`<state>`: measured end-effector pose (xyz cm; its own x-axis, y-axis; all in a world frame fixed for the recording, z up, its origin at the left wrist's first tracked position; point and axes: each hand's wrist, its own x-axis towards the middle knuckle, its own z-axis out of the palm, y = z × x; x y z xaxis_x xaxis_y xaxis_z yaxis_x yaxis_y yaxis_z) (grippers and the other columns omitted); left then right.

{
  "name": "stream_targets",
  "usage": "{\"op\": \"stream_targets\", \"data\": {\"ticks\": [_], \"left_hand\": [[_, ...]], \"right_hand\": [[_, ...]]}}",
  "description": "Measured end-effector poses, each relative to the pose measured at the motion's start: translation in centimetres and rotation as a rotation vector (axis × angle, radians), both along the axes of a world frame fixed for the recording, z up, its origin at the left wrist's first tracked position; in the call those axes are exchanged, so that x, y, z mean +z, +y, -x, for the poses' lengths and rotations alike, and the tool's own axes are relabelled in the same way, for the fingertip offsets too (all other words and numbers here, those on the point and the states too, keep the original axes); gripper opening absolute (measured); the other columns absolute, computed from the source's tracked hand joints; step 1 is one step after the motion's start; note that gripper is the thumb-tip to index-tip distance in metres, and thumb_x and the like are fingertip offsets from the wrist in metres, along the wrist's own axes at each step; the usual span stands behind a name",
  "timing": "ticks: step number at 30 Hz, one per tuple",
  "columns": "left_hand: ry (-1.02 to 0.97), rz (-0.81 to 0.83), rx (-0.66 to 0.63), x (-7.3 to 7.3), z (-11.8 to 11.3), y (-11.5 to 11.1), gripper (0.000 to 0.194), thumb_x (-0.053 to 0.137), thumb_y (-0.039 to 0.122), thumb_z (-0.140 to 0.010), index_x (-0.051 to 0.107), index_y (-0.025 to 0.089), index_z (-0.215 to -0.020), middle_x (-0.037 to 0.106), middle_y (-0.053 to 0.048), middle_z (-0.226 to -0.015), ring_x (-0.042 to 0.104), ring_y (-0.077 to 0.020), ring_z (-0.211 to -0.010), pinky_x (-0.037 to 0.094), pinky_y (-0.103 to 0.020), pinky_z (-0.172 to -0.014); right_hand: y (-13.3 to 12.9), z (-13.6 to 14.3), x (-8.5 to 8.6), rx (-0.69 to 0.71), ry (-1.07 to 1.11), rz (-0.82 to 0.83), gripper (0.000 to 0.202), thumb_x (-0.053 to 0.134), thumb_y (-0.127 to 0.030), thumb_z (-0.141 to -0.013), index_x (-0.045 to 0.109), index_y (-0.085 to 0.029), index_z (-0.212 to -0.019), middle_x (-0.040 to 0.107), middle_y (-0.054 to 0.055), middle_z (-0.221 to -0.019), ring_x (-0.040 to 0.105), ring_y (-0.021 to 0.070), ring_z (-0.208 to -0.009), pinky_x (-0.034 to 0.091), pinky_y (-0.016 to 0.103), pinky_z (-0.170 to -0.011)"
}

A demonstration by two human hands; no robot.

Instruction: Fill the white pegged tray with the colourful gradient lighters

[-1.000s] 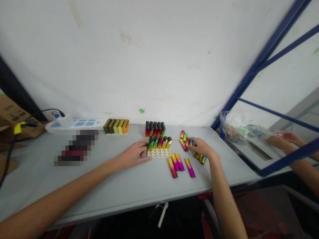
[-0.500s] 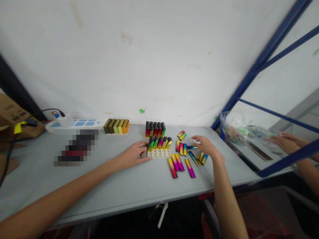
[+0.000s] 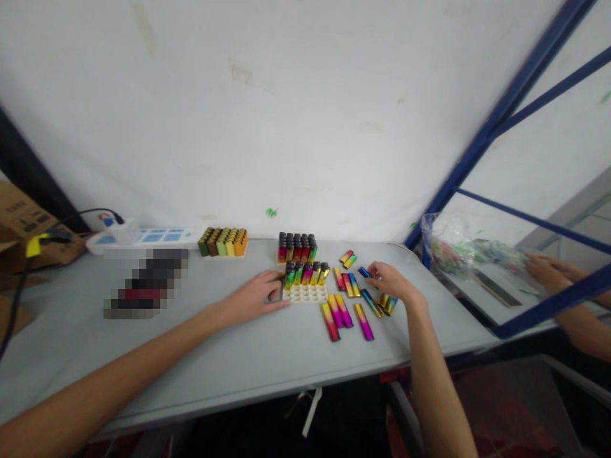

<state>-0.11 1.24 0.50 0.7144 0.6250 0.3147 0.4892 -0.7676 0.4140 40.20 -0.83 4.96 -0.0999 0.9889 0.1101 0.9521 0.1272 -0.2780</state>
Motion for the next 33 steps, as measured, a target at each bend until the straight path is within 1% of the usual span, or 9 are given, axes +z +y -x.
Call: {"op": "stream_targets", "data": {"ticks": [3, 7, 11, 14, 17, 22, 25, 29, 33], "left_hand": [[0.004, -0.003, -0.007, -0.1, 0.0, 0.1, 0.041, 0.063, 0.051, -0.094, 0.050, 0.020, -0.070, 0.063, -0.009, -0.110, 0.058, -0.0263, -0.112, 0.049, -0.039, -0.098], [-0.016, -0.007, -0.008, 0.0, 0.0, -0.1, 0.041, 0.063, 0.051, -0.094, 0.051, 0.020, -0.070, 0.063, -0.010, -0.111, 0.057, -0.0271, -0.115, 0.048, -0.039, -0.099], [-0.012, -0.020, -0.016, 0.1, 0.0, -0.2, 0.041, 0.061, 0.052, -0.095, 0.052, 0.020, -0.071, 0.063, -0.010, -0.109, 0.058, -0.0267, -0.114, 0.049, -0.039, -0.098], [0.000, -0.025, -0.018, 0.1, 0.0, -0.2, 0.040, 0.061, 0.052, -0.095, 0.053, 0.020, -0.072, 0.063, -0.009, -0.109, 0.058, -0.0264, -0.114, 0.049, -0.039, -0.098], [-0.013, -0.031, -0.021, 0.0, 0.0, -0.1, 0.039, 0.063, 0.051, -0.095, 0.053, 0.020, -0.072, 0.063, -0.009, -0.109, 0.058, -0.0264, -0.113, 0.048, -0.038, -0.098], [-0.008, -0.026, -0.023, 0.0, -0.1, -0.2, 0.038, 0.065, 0.048, -0.094, 0.052, 0.020, -0.072, 0.063, -0.010, -0.108, 0.059, -0.0267, -0.109, 0.048, -0.038, -0.095], [-0.014, -0.033, -0.027, 0.1, -0.2, -0.2, 0.038, 0.065, 0.048, -0.094, 0.051, 0.020, -0.071, 0.063, -0.010, -0.109, 0.059, -0.0265, -0.107, 0.048, -0.038, -0.095], [-0.001, -0.048, -0.024, 0.0, -0.2, -0.3, 0.038, 0.063, 0.049, -0.095, 0.052, 0.020, -0.072, 0.063, -0.010, -0.109, 0.059, -0.0258, -0.105, 0.048, -0.039, -0.095], [-0.002, -0.050, -0.032, 0.1, -0.2, -0.3, 0.038, 0.064, 0.048, -0.095, 0.053, 0.020, -0.073, 0.064, -0.010, -0.106, 0.059, -0.0258, -0.104, 0.049, -0.040, -0.094]], "right_hand": [[-0.5, 0.6, 0.8, 0.037, 0.129, -0.035, 0.012, 0.071, -0.023, -0.085, 0.064, -0.019, -0.093, 0.073, 0.007, -0.092, 0.069, 0.0198, -0.080, 0.056, 0.032, -0.075], [-1.6, 2.6, 2.7, 0.164, 0.311, -0.058, 0.020, 0.070, -0.031, -0.086, 0.063, -0.020, -0.102, 0.072, 0.005, -0.096, 0.068, 0.0178, -0.078, 0.058, 0.031, -0.071], [-3.1, 5.4, 4.7, 0.308, 0.374, -0.070, 0.033, 0.068, -0.033, -0.089, 0.065, -0.022, -0.120, 0.073, 0.006, -0.105, 0.069, 0.0198, -0.090, 0.059, 0.034, -0.082], [-3.6, 7.1, 5.1, 0.379, 0.378, -0.090, 0.042, 0.067, -0.034, -0.091, 0.062, -0.026, -0.132, 0.073, 0.006, -0.108, 0.069, 0.0215, -0.097, 0.059, 0.036, -0.088], [-3.2, 8.7, 4.2, 0.413, 0.389, -0.184, 0.042, 0.066, -0.035, -0.093, 0.060, -0.028, -0.134, 0.072, 0.006, -0.107, 0.069, 0.0212, -0.096, 0.059, 0.037, -0.089], [-1.8, 12.1, 1.4, 0.444, 0.427, -0.303, 0.029, 0.062, -0.039, -0.097, 0.061, -0.023, -0.121, 0.071, 0.004, -0.094, 0.069, 0.0176, -0.083, 0.060, 0.031, -0.079], [-1.6, 14.2, -0.2, 0.440, 0.414, -0.347, 0.025, 0.057, -0.039, -0.100, 0.060, -0.023, -0.120, 0.071, 0.006, -0.096, 0.069, 0.0186, -0.087, 0.059, 0.033, -0.083], [-1.6, 15.7, -1.7, 0.414, 0.427, -0.335, 0.022, 0.057, -0.036, -0.100, 0.057, -0.022, -0.118, 0.073, 0.006, -0.099, 0.072, 0.0200, -0.089, 0.059, 0.034, -0.083], [-1.8, 15.9, -2.2, 0.396, 0.482, -0.266, 0.021, 0.057, -0.036, -0.100, 0.056, -0.023, -0.116, 0.075, 0.006, -0.100, 0.074, 0.0205, -0.089, 0.060, 0.033, -0.078]]}}
